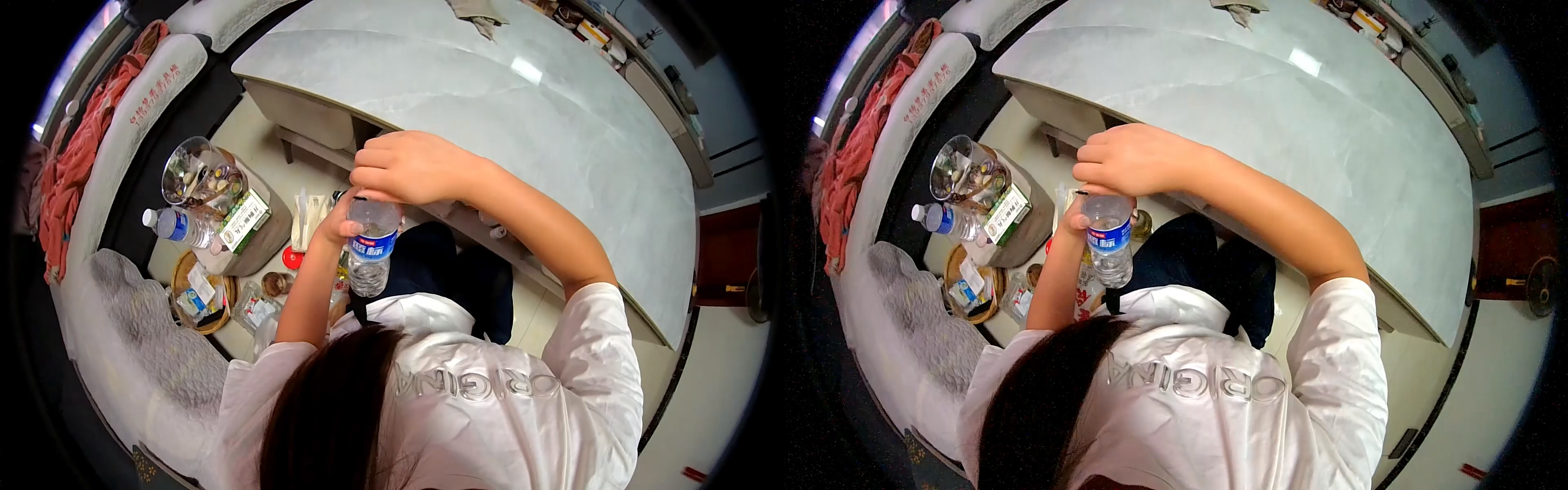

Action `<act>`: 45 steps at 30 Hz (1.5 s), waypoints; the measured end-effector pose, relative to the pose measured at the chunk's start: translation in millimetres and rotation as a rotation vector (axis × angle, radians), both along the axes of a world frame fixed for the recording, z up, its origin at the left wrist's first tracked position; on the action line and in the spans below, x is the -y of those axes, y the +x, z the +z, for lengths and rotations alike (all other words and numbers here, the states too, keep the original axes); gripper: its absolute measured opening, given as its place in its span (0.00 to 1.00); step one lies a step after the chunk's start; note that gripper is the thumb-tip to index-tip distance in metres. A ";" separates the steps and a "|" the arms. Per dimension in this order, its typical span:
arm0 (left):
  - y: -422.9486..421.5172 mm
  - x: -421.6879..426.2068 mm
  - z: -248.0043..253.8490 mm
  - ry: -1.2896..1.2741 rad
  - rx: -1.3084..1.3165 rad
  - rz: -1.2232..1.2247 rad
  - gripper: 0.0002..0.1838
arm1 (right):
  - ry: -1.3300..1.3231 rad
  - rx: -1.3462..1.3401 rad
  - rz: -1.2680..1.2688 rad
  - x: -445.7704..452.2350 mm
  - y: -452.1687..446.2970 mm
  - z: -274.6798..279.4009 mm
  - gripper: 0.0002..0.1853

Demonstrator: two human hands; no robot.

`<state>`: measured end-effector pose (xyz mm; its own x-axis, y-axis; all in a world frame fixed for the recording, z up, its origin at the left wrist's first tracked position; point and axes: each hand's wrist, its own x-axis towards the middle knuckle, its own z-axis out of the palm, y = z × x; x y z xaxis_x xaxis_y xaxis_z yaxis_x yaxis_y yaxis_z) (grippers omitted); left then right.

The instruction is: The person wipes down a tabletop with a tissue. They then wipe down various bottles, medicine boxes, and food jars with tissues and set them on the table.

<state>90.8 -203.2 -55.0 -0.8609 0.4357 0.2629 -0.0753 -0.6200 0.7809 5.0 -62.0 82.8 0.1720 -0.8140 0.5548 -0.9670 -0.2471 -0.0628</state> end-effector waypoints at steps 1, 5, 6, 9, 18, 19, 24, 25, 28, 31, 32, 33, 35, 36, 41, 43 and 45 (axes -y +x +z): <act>-2.1 -0.1 4.6 -0.001 -0.029 0.013 0.42 | -0.014 0.008 0.005 1.1 -3.1 -0.6 0.11; -2.1 -4.0 8.7 -0.136 0.004 0.216 0.43 | 0.197 0.037 -0.285 0.6 -0.7 7.3 0.14; -3.1 -5.7 12.7 -0.203 0.014 0.305 0.43 | 0.315 0.041 -0.435 -1.0 3.4 13.1 0.15; -9.8 -6.5 18.8 -0.260 0.031 0.284 0.44 | 0.418 0.105 -0.835 4.8 19.3 22.5 0.19; -7.1 -17.8 31.6 -0.178 0.022 0.331 0.44 | 0.582 0.132 -0.637 5.9 8.2 39.2 0.19; -8.9 -13.0 30.9 -0.138 0.006 0.232 0.44 | 0.548 0.144 -0.507 3.3 4.8 39.1 0.17; -13.6 -8.4 39.1 -0.008 0.013 0.094 0.44 | 0.344 0.545 -0.115 -16.6 -13.1 40.6 0.16; -10.0 -9.6 47.6 -0.052 0.027 0.157 0.43 | 0.339 0.647 -0.102 -19.1 -15.5 40.6 0.19; -15.6 -10.6 56.2 -0.148 -0.054 0.241 0.43 | 0.267 0.574 -0.023 -23.8 -21.8 42.7 0.20; -19.5 -12.1 68.1 -0.278 -0.097 0.331 0.43 | 0.193 0.552 -0.126 -31.2 -19.9 47.2 0.18; -20.0 -13.4 72.3 -0.317 -0.112 0.358 0.42 | 0.232 0.521 -0.191 -33.0 -18.8 50.0 0.18; -21.7 -13.5 69.5 -0.358 -0.141 0.383 0.39 | 0.269 0.490 -0.256 -34.2 -17.6 54.2 0.18; -23.7 -17.1 70.2 -0.426 -0.191 0.425 0.37 | 0.343 0.350 -0.458 -36.3 -10.2 62.3 0.20; -24.1 -18.9 70.4 -0.459 -0.216 0.445 0.36 | 0.379 0.239 -0.593 -35.7 -3.2 65.8 0.22; -21.5 -27.0 84.3 -0.362 -0.174 0.467 0.37 | 0.070 0.077 -0.631 -41.9 -1.6 56.8 0.25; -22.3 -26.9 84.3 -0.326 -0.195 0.342 0.38 | -0.194 0.044 -0.365 -42.5 -12.2 57.3 0.22; -24.9 -25.1 81.6 -0.324 -0.180 0.235 0.40 | 0.074 -0.020 -0.297 -45.7 -15.8 60.6 0.19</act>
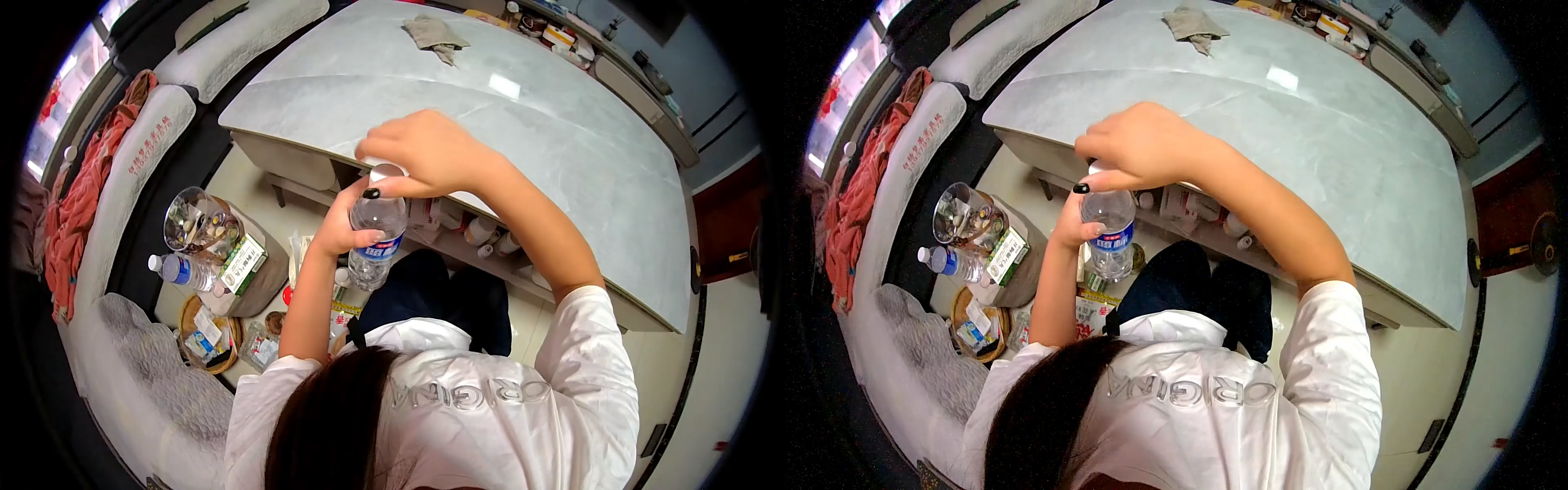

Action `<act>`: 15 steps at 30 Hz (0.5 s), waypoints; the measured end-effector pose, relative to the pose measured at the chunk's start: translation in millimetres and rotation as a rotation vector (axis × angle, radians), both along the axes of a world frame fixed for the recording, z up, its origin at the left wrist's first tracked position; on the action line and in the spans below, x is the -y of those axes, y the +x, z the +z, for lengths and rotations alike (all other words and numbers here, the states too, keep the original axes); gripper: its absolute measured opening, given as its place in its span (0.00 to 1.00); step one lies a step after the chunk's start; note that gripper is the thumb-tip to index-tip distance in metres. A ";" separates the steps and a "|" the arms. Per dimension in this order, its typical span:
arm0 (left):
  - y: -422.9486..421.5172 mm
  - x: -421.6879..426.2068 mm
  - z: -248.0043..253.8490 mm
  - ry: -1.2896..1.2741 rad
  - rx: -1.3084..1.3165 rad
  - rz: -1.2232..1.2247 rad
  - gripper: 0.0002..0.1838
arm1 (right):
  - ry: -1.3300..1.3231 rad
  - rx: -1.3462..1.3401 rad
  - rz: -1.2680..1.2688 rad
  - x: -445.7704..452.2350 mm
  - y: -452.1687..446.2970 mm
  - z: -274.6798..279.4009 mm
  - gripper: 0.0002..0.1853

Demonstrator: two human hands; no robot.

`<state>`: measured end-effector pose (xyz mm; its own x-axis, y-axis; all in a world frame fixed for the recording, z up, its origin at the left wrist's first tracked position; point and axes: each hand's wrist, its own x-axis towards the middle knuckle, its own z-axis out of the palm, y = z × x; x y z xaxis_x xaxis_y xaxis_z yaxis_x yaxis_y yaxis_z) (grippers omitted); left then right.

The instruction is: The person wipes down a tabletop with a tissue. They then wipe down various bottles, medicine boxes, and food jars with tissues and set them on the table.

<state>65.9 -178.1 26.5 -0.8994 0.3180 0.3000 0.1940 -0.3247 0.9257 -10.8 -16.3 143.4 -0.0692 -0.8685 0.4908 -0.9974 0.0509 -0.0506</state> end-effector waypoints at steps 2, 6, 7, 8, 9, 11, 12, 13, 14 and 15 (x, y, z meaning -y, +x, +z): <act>4.3 -3.6 0.8 -0.063 0.021 0.066 0.40 | 0.124 -0.030 0.000 0.3 3.4 -2.4 0.13; 10.2 -24.9 4.3 -0.255 -0.096 0.421 0.33 | 0.082 0.060 -0.346 2.3 16.2 -9.9 0.14; 12.6 -31.1 7.2 -0.289 -0.117 0.504 0.32 | 0.111 0.072 -0.443 3.4 22.7 -10.2 0.15; 14.2 -34.7 7.2 -0.329 -0.150 0.548 0.31 | 0.142 0.086 -0.541 4.3 30.1 -10.6 0.16; 16.4 -36.8 8.3 -0.363 -0.150 0.565 0.31 | 0.172 0.102 -0.640 5.2 34.2 -10.3 0.17; 20.9 -40.6 9.9 -0.432 -0.141 0.597 0.31 | 0.253 0.138 -0.589 3.5 34.0 -7.3 0.20; 17.7 -35.3 -3.1 -0.285 -0.138 0.529 0.31 | 0.264 0.143 -0.507 0.4 32.4 -1.5 0.21; 16.1 -30.5 -6.3 -0.236 -0.110 0.425 0.32 | 0.274 0.148 -0.424 -2.0 31.9 1.4 0.22; 14.0 -26.2 -6.9 -0.186 -0.081 0.323 0.32 | 0.252 0.126 -0.419 -3.1 32.5 0.6 0.22; 13.0 -23.1 -8.6 -0.135 -0.053 0.223 0.32 | 0.230 0.103 -0.411 -3.9 32.7 -0.6 0.23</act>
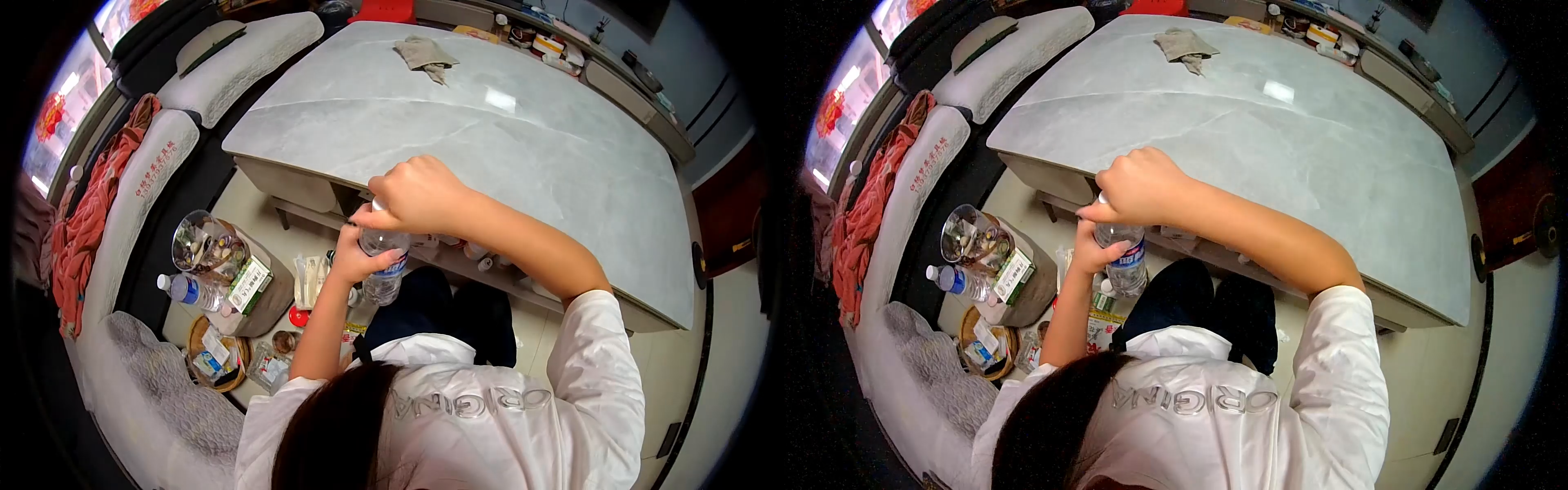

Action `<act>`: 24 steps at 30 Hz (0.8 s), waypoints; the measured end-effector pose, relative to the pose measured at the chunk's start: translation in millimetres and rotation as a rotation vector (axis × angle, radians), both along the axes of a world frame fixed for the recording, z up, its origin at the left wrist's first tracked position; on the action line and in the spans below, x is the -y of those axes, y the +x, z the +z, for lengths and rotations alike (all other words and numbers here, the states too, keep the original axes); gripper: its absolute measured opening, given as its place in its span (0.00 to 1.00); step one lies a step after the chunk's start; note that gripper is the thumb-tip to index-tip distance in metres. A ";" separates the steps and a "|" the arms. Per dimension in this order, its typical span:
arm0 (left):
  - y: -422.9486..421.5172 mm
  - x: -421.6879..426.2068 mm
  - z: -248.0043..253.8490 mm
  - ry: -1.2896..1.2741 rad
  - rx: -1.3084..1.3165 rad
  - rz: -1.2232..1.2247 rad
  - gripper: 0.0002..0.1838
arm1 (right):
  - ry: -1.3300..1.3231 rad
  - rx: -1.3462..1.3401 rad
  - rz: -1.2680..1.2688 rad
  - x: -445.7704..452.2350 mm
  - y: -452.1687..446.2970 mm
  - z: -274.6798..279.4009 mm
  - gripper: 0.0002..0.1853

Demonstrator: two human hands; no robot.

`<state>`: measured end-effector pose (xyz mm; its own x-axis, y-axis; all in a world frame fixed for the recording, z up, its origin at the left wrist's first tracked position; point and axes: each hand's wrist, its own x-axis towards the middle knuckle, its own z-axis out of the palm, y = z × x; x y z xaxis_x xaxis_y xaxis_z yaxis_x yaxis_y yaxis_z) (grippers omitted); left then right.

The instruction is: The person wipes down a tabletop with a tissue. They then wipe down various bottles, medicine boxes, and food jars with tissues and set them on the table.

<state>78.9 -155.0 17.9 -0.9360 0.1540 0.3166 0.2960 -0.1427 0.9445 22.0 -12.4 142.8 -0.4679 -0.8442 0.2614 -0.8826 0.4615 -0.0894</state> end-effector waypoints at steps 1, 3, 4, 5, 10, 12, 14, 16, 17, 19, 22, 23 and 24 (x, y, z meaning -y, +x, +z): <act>-0.2 1.8 -6.4 0.003 0.068 0.000 0.34 | -0.015 -0.027 0.010 -0.8 -0.5 -1.2 0.23; -1.0 2.5 -0.4 0.114 0.020 -0.092 0.36 | -0.143 -0.019 0.289 -4.7 -7.9 -3.6 0.22; -1.7 4.1 1.5 0.168 -0.003 -0.137 0.37 | -0.208 -0.012 0.428 -5.2 -12.6 -5.7 0.21; -1.9 8.7 0.5 0.217 0.069 -0.288 0.40 | -0.208 -0.028 0.439 -3.9 -17.8 -8.6 0.20; 0.9 -5.6 12.2 -0.059 -0.011 0.107 0.34 | -0.026 0.018 0.047 1.8 -14.7 -11.4 0.13; 8.2 -13.4 16.5 -0.076 -0.030 0.200 0.31 | -0.005 0.026 -0.093 7.2 -7.0 -11.6 0.14; 9.5 -15.0 10.1 -0.035 -0.044 0.223 0.31 | -0.001 0.087 -0.135 7.9 -4.0 -7.8 0.15; 1.1 -2.0 -4.5 0.015 -0.020 0.161 0.31 | -0.021 0.200 -0.075 7.0 -6.1 0.5 0.19; -2.4 2.0 2.1 0.099 -0.114 0.128 0.32 | -0.158 0.344 -0.009 5.1 -7.5 -0.3 0.24; -15.2 9.4 1.2 0.336 -0.120 0.130 0.38 | -0.436 0.620 0.126 -2.2 -13.1 -4.7 0.39; -39.0 18.1 32.0 0.456 -0.222 0.075 0.46 | -0.520 0.844 0.191 -10.8 -24.3 -34.7 0.57; -47.3 23.4 42.9 0.385 -0.265 0.056 0.47 | -0.529 0.978 0.228 -10.6 -27.6 -44.1 0.57; -58.4 27.0 53.9 0.330 -0.316 0.046 0.46 | -0.541 0.933 0.256 -8.6 -32.4 -50.9 0.56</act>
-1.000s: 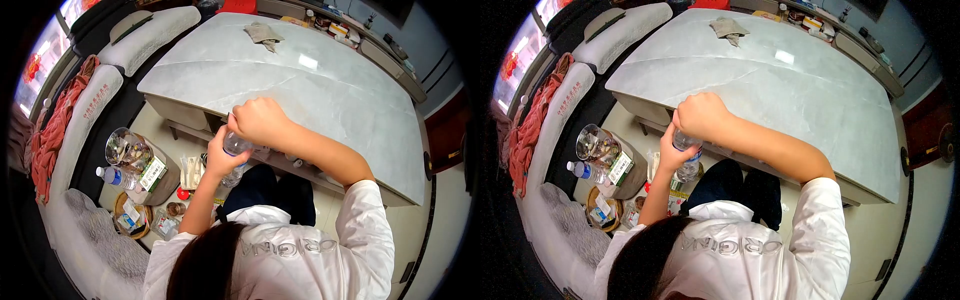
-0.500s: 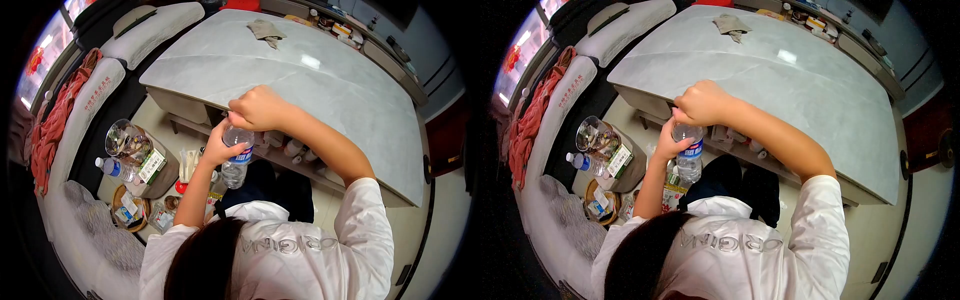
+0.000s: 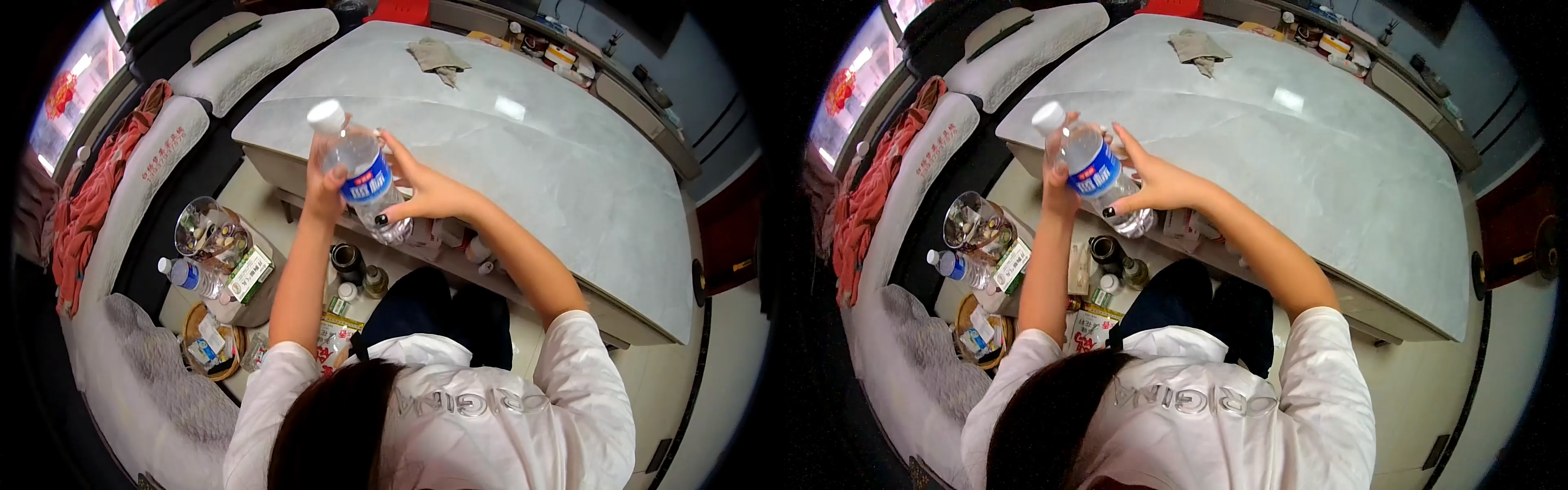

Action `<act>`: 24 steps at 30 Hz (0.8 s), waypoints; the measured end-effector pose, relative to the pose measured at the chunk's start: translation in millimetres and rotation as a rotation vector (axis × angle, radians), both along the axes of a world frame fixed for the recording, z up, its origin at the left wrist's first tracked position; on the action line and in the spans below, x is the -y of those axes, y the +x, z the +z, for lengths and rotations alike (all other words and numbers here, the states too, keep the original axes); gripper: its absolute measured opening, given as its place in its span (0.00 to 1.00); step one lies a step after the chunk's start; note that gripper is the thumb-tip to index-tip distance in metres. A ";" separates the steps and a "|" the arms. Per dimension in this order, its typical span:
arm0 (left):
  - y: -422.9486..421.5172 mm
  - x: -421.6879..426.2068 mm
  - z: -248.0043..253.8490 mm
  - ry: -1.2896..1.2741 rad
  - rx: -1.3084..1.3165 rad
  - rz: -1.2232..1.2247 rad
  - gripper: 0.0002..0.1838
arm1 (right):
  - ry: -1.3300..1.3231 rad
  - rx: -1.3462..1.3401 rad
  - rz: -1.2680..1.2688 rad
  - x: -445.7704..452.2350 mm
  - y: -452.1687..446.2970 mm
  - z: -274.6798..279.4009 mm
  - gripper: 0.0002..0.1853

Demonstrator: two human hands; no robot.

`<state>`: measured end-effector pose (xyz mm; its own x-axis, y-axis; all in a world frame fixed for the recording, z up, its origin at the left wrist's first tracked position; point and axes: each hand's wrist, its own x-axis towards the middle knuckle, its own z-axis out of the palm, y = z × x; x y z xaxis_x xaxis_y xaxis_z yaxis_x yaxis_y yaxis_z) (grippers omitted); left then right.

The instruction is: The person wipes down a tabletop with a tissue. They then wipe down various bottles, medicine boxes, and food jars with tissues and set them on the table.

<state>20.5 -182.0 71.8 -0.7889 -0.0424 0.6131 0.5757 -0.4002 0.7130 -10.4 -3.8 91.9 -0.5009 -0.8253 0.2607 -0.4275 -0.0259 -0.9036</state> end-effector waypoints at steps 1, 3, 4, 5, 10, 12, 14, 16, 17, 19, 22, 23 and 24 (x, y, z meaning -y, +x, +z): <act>-9.8 0.8 11.7 -0.015 -0.022 -0.047 0.46 | -0.024 -0.044 0.005 3.9 -4.7 -6.2 0.56; -28.4 0.5 33.8 -0.038 -0.058 -0.108 0.45 | -0.152 -0.033 -0.048 16.5 -17.8 -19.3 0.53; -37.5 -0.4 44.4 -0.047 -0.072 -0.120 0.44 | -0.183 -0.016 -0.055 17.0 -27.3 -21.0 0.51; -47.7 -0.1 52.1 -0.057 -0.087 -0.131 0.43 | -0.216 -0.001 -0.061 18.5 -34.5 -17.2 0.49; -89.7 8.4 49.3 -0.242 0.000 0.020 0.34 | -0.347 0.054 -0.124 21.5 -75.9 -20.2 0.42; -90.4 7.1 40.4 -0.293 0.084 0.038 0.35 | -0.354 0.028 -0.156 20.5 -90.7 -25.4 0.41; -93.7 5.2 23.5 -0.343 0.152 0.054 0.34 | -0.327 0.038 -0.195 18.0 -105.1 -29.5 0.40; -108.1 13.7 -5.1 -0.438 0.186 0.093 0.33 | -0.291 -0.047 -0.228 16.4 -117.3 -33.6 0.40; -110.4 15.0 -11.9 -0.497 0.192 0.111 0.32 | -0.269 -0.084 -0.245 15.1 -119.4 -35.5 0.40; -114.8 15.8 -27.8 -0.510 0.225 0.099 0.33 | -0.239 -0.038 -0.265 9.4 -124.2 -39.6 0.38; -99.8 20.5 -45.2 -0.550 0.227 0.227 0.28 | -0.145 -0.027 -0.322 4.5 -139.4 -56.3 0.34; -89.7 28.5 -49.1 -0.593 0.208 0.332 0.25 | -0.124 -0.018 -0.342 4.3 -143.2 -61.1 0.33; -78.5 37.8 -56.2 -0.636 0.193 0.438 0.22 | -0.100 -0.008 -0.360 4.9 -134.8 -58.2 0.32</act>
